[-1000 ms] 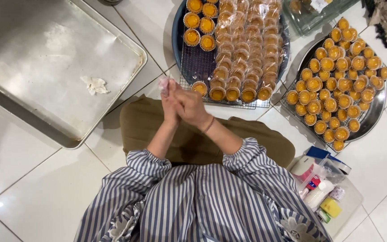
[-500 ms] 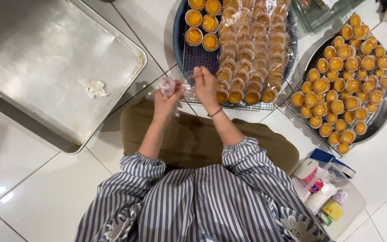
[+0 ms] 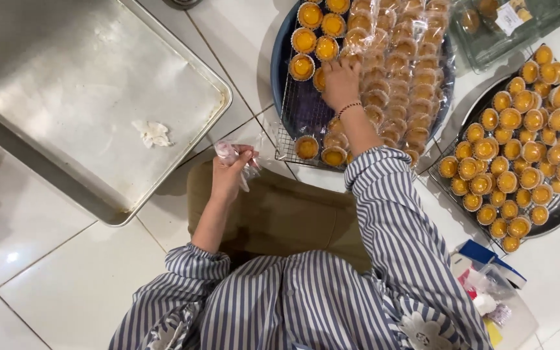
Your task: The person sits on the floor and individually places small egg tarts into clear plastic bags. They pick up each tart from a wire rack, insert it into a bag, and place the packaged item back onto the rack. The person repeats this process for multiple tarts throughout the clip.
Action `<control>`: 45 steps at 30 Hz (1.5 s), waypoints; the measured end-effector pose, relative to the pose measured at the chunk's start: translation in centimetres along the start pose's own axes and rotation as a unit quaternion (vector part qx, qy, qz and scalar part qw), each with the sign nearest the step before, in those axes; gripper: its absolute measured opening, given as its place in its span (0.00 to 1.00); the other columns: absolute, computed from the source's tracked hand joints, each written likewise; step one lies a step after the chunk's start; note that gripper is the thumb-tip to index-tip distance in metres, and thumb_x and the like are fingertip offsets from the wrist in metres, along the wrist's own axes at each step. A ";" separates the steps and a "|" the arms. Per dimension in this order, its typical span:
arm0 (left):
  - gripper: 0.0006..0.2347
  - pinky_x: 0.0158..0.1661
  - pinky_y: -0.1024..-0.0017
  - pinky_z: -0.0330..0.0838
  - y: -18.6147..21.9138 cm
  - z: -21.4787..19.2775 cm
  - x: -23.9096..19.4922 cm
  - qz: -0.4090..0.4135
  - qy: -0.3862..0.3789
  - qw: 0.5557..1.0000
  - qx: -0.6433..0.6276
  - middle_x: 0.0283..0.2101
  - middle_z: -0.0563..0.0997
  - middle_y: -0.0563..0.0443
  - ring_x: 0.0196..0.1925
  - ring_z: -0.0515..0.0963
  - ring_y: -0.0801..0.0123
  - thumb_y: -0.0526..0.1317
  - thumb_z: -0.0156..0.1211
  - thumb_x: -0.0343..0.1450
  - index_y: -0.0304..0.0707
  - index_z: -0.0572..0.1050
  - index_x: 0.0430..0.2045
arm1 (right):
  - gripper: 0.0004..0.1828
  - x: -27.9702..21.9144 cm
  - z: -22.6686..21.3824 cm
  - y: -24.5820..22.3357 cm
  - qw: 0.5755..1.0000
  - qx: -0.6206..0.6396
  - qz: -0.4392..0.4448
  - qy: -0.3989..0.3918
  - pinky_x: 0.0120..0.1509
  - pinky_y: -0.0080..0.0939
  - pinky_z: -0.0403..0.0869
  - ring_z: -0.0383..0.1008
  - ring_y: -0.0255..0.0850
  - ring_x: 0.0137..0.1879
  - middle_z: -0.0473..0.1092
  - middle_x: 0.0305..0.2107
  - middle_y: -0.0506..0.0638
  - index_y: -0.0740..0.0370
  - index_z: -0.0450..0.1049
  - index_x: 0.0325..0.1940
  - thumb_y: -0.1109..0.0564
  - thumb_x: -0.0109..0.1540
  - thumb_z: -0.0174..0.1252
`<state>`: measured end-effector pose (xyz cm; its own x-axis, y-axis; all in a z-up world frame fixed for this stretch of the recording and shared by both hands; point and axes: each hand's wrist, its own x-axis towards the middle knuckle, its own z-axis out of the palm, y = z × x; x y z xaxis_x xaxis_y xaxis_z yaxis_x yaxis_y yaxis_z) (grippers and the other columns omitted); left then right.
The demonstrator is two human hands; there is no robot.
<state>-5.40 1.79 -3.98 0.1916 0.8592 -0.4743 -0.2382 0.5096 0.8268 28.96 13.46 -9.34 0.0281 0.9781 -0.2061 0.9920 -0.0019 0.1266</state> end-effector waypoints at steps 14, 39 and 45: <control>0.04 0.38 0.72 0.79 0.1 0.7 0.3 0.033 -0.011 0.999 -0.025 0.29 0.82 0.50 0.30 0.81 0.70 0.34 0.67 0.70 0.32 0.81 0.33 | 0.39 -4.5 -7.0 -2.5 0.996 0.081 -0.042 -0.027 0.77 0.72 0.29 0.63 0.55 0.69 0.70 0.57 0.53 0.48 0.68 0.67 0.37 0.54 0.69; 0.11 0.26 0.67 0.82 1.5 2.6 -2.4 0.104 -0.025 0.992 -0.066 0.23 0.76 0.45 0.20 0.84 0.63 0.25 0.73 0.62 0.23 0.80 0.36 | 0.21 -19.4 -10.0 -6.9 0.514 0.857 0.009 -0.036 0.45 0.46 0.84 0.82 0.49 0.43 0.76 0.40 0.59 0.65 0.64 0.65 0.64 0.67 0.54; 0.11 0.28 0.68 0.81 2.9 3.1 -3.9 0.106 -0.023 0.993 -0.047 0.22 0.79 0.43 0.22 0.85 0.61 0.28 0.76 0.62 0.25 0.81 0.33 | 0.15 -18.7 -8.1 -8.3 0.541 0.840 0.002 -0.031 0.44 0.43 0.84 0.83 0.47 0.42 0.77 0.36 0.58 0.66 0.67 0.58 0.65 0.66 0.56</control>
<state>-3.92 -0.28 1.19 0.1709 0.9460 -0.2755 -0.3655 0.3205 0.8739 19.24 -3.14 1.35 -0.0166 0.9686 -0.2479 -0.2985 -0.2414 -0.9234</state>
